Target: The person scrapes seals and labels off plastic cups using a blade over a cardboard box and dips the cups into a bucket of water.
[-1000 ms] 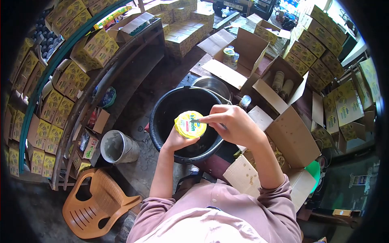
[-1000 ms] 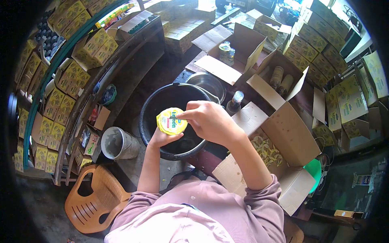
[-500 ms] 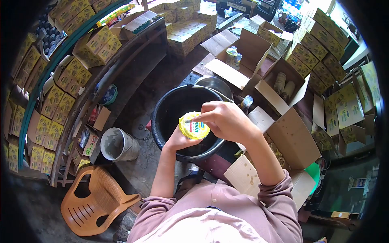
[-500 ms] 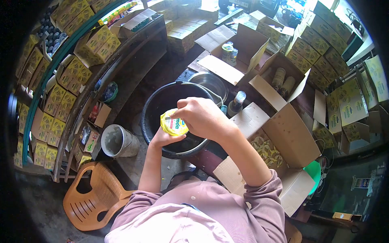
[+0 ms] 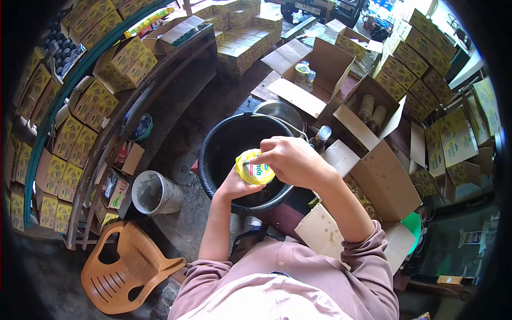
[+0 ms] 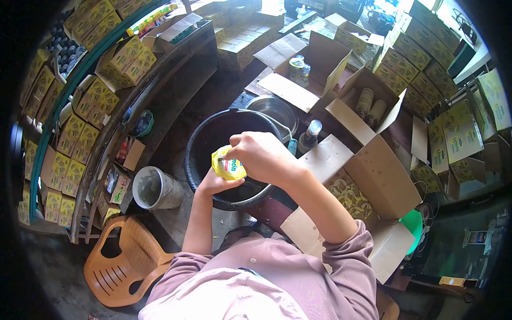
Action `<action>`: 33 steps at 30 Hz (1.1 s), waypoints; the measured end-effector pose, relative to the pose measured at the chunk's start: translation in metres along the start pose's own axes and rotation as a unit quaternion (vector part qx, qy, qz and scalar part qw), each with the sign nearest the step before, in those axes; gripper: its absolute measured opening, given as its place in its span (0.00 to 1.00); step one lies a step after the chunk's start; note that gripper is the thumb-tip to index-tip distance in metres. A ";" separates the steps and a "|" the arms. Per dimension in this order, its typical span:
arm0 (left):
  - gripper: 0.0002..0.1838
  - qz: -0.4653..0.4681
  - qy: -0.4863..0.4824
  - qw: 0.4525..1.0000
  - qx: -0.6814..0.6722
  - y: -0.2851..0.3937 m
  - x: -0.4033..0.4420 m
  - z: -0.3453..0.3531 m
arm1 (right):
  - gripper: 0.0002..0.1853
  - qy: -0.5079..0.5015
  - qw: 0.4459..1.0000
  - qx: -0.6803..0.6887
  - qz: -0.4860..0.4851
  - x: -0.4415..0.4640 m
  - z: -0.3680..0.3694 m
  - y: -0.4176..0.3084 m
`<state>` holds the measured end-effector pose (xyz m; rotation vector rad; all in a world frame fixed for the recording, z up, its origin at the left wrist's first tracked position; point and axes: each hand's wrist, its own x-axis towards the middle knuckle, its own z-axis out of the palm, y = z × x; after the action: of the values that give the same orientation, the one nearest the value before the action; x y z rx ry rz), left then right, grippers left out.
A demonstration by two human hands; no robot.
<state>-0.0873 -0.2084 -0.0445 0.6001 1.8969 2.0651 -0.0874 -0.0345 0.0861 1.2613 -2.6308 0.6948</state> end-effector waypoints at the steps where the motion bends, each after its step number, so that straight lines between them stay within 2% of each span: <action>1: 0.37 0.005 0.002 1.000 -0.003 0.000 0.000 0.001 | 0.13 0.001 1.000 0.006 0.001 -0.001 -0.001 0.001; 3: 0.36 0.016 0.006 1.000 -0.007 0.002 0.000 0.002 | 0.12 0.004 1.000 0.010 0.001 -0.004 -0.001 0.004; 6: 0.39 0.004 -0.012 1.000 0.008 0.002 0.002 -0.002 | 0.11 0.007 1.000 0.007 0.006 -0.012 0.003 0.011; 11: 0.37 -0.003 -0.028 0.998 0.056 0.004 0.006 -0.002 | 0.09 -0.011 0.999 0.016 0.028 -0.020 0.000 0.017; 20: 0.36 -0.007 -0.025 0.997 0.076 0.005 0.005 0.000 | 0.14 -0.026 0.999 -0.017 0.006 -0.017 -0.001 0.016; 28: 0.33 -0.012 -0.022 0.995 0.092 0.001 0.007 -0.003 | 0.13 -0.014 0.998 -0.033 0.055 -0.039 -0.010 0.030; 31: 0.30 0.011 0.048 0.985 0.168 0.000 0.009 0.000 | 0.13 0.026 0.992 -0.058 0.105 -0.056 -0.018 0.029; 33: 0.31 -0.062 0.052 0.958 0.274 -0.004 0.010 -0.002 | 0.13 0.055 0.987 -0.030 0.150 -0.066 -0.025 0.019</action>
<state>-0.0976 -0.2046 -0.0472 0.4736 2.5167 1.5105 -0.0616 0.0339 0.0808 0.7932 -2.7539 0.6962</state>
